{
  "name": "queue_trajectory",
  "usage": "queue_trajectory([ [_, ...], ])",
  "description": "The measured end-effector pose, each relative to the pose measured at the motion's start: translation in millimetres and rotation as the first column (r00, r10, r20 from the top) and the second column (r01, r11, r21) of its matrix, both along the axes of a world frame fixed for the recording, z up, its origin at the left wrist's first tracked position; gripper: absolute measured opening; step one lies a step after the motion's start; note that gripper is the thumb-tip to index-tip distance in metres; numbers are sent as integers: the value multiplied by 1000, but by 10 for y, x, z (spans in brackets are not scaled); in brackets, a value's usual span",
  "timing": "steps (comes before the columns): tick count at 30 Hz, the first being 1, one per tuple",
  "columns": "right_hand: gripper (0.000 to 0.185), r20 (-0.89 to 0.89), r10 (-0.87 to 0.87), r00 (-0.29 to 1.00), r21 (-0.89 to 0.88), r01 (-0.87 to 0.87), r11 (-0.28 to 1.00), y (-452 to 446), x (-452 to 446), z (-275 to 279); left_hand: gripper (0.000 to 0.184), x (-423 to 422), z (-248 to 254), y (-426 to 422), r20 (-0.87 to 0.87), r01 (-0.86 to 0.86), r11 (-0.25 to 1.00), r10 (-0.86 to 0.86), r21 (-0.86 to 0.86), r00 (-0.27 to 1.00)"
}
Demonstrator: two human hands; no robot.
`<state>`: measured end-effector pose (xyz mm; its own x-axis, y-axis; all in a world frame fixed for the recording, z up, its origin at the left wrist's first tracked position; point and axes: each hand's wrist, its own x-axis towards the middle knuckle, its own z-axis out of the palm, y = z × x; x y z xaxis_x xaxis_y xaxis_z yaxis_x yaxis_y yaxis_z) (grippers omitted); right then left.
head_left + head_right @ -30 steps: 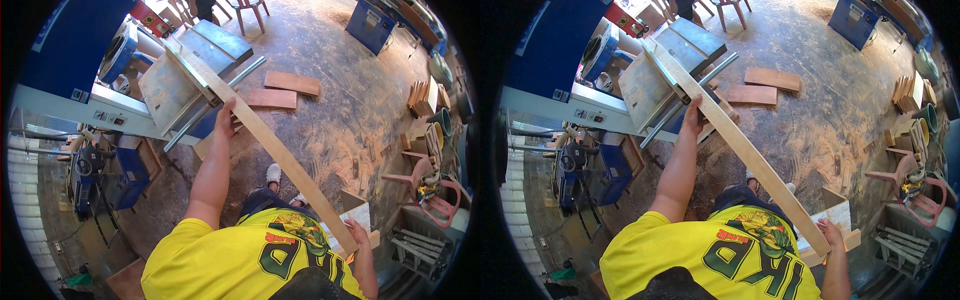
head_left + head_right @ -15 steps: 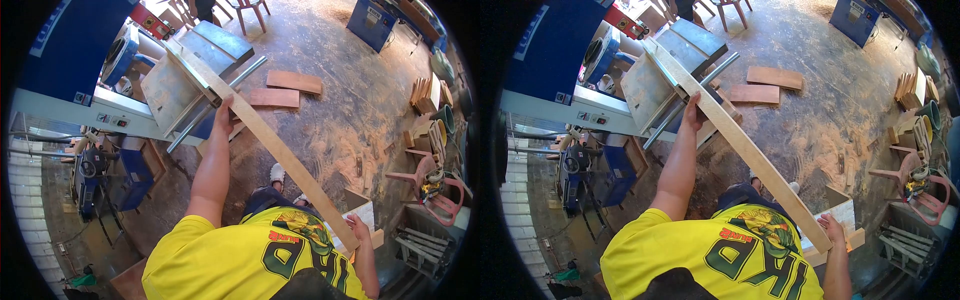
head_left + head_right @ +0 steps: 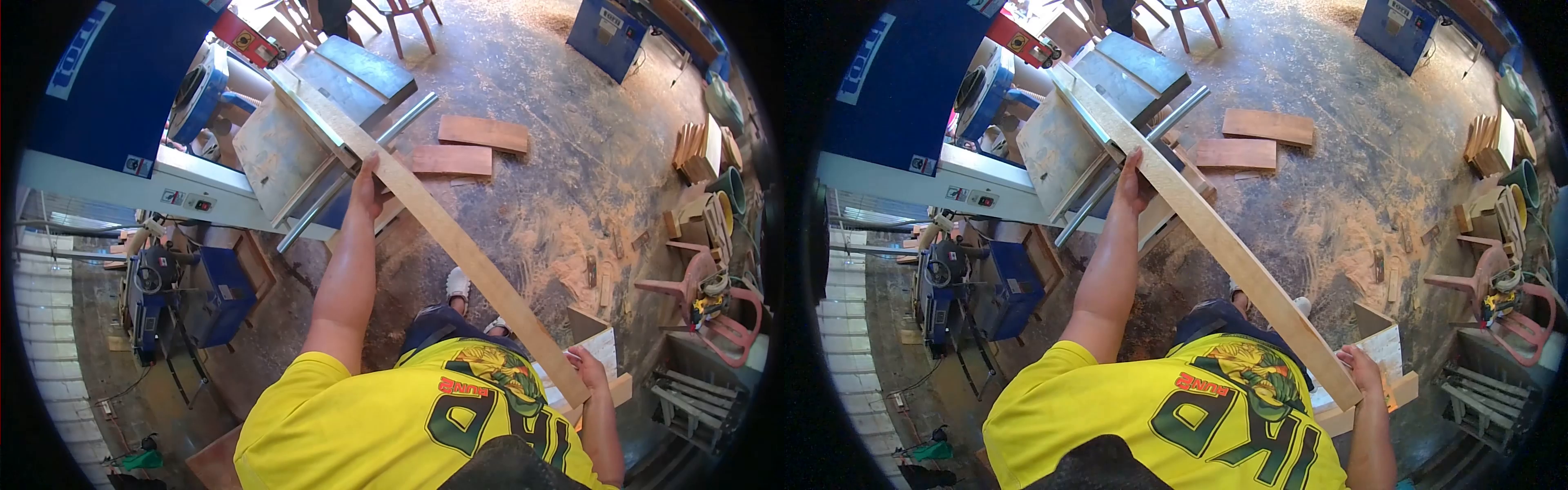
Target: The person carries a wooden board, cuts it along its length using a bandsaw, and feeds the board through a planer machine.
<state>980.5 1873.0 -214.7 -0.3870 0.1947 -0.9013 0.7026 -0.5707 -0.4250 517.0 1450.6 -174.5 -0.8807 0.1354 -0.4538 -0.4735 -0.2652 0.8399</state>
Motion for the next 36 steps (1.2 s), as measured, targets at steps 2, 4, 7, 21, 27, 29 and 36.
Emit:
queue_trajectory([
  [2, 41, -3, 5, 1000, 6, -5, 1000, -11, -31, 29, 65, 21, 3, 12, 18, -25, 999, 24, 29, 1000],
  [4, 40, 8, 23, 1000, 4, -23, 1000, -25, -71, 59, 63, 73, -50, 20, 28, -37, 999, 36, 34, 999],
  [7, 40, 13, 43, 999, -6, -43, 999, -25, -88, 56, 62, 281, -9, 114, 73, -50, 999, 48, 22, 996],
  [21, 42, 12, 5, 1000, -7, -5, 1000, -131, -221, 130, 70, 974, -23, 425, 119, 52, 998, -56, 37, 991],
  [27, 42, -23, -28, 999, -2, 28, 1000, -106, -201, -12, 73, 937, -54, 418, 79, 26, 999, -28, 29, 996],
  [29, 42, -16, -53, 998, -4, 53, 999, -92, -187, -76, 72, 915, -65, 407, 75, 17, 1000, -19, 23, 997],
  [36, 51, -89, -122, 989, 44, 126, 991, -69, -221, -207, 68, 857, -30, 404, 78, 1, 1000, -1, 7, 997],
])
